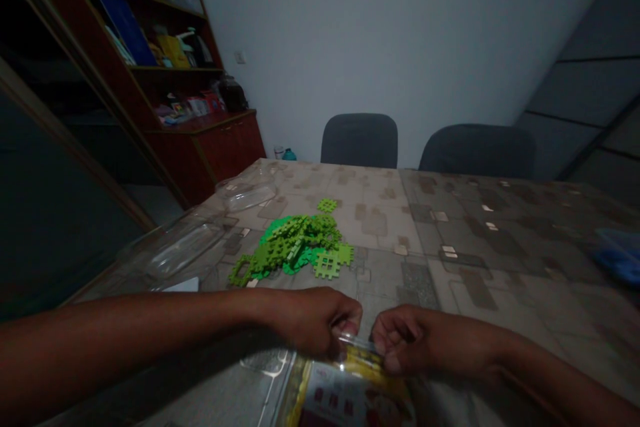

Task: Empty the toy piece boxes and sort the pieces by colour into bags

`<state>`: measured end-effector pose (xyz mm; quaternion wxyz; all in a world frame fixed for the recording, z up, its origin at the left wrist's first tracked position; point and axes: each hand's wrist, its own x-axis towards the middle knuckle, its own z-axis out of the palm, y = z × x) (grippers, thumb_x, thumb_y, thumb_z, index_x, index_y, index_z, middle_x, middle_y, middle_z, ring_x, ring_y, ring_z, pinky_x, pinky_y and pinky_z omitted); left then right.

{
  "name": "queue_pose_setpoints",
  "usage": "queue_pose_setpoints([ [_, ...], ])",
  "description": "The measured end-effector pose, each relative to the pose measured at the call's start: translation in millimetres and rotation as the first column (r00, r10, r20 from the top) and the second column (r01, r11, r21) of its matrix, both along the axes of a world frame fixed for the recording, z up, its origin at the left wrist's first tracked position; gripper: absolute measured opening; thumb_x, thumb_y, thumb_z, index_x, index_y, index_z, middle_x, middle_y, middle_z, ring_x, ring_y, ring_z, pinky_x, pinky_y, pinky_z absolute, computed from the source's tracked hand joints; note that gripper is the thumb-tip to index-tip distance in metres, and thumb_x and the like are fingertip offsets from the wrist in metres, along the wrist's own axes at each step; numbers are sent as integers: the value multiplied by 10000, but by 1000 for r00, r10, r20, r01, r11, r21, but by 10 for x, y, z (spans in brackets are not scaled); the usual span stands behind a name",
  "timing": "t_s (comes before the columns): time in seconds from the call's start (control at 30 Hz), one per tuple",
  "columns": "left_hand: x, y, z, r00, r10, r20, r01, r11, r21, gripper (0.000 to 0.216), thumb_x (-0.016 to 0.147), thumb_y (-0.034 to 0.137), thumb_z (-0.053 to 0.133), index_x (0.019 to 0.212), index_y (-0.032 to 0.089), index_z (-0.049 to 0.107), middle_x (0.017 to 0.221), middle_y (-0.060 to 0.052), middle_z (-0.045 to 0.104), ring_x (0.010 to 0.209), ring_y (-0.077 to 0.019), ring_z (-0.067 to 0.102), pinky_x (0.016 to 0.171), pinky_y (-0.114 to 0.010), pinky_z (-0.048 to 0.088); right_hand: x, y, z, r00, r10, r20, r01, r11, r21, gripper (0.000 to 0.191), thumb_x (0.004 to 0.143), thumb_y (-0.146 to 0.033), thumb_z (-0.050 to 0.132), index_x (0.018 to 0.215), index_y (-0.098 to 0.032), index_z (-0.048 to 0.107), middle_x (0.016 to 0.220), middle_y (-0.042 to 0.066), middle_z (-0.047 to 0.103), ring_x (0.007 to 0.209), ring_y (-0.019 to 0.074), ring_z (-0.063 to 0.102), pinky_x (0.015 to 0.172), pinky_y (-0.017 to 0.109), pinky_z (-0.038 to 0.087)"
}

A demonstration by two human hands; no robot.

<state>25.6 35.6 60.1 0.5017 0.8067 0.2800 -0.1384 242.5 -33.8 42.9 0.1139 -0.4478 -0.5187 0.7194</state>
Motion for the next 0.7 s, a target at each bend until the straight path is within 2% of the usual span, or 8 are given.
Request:
queue_pose_setpoints([
  [0.1, -54, 108, -129, 995, 88, 40, -77, 974, -214, 303, 665, 216, 813, 803, 194, 544, 669, 84, 478, 593, -95, 413, 513, -201, 325, 48, 3, -55, 1000, -12, -22, 12, 1000, 13, 325, 651, -346, 741, 831, -177, 530, 711, -63, 461, 630, 89, 349, 563, 239, 224],
  [0.2, -149, 228, -178, 990, 143, -1, -131, 900, -415, 453, 542, 406, 900, 781, 181, 587, 675, 65, 542, 594, -100, 458, 533, -208, 369, 89, -21, -82, 1000, -16, -1, 16, 999, 52, 304, 694, -358, 735, 823, -179, 526, 707, -67, 432, 636, 91, 333, 563, 238, 230],
  [0.3, -254, 280, -167, 967, 250, -48, -244, 856, -456, 513, 458, 457, 925, 748, 170, 613, 652, 53, 577, 562, -102, 486, 527, -219, 406, 124, -27, -95, 1000, -22, -15, 22, 999, 39, 334, 695, -392, 750, 804, -185, 512, 688, -73, 417, 615, 86, 314, 547, 234, 230],
  [0.4, -321, 222, -130, 938, 346, -25, -337, 890, -306, 429, 520, 435, 897, 703, 161, 622, 610, 50, 576, 527, -105, 486, 504, -222, 391, 147, 1, -99, 1000, -1, -18, 1, 1000, 28, 354, 689, -413, 759, 799, -195, 503, 672, -76, 419, 599, 85, 316, 539, 230, 235],
  [0.5, -349, 94, -64, 932, 363, 27, -363, 932, 3, 236, 654, 300, 824, 714, 162, 643, 633, 44, 589, 581, -122, 522, 505, -211, 354, 137, 15, -107, 1000, 6, 20, -7, 998, 56, 309, 707, -375, 740, 791, -194, 505, 682, -74, 419, 615, 90, 328, 552, 231, 241],
  [0.6, -373, -21, -9, 953, 297, 56, -298, 900, 319, 125, 746, 239, 756, 767, 178, 650, 675, 38, 606, 617, -130, 543, 502, -211, 309, 61, -30, -147, 996, -47, 78, 35, 988, 148, 242, 750, -359, 678, 790, -198, 502, 690, -67, 421, 628, 102, 341, 560, 243, 249],
  [0.7, -403, -56, -9, 991, 130, 37, -130, 833, 538, 156, 864, 305, 660, 766, 189, 623, 669, 19, 603, 592, -141, 524, 497, -234, 265, -93, -93, -196, 971, -168, 172, 106, 940, 323, 239, 775, -411, 619, 762, -209, 493, 644, -68, 402, 612, 115, 338, 547, 253, 241],
])
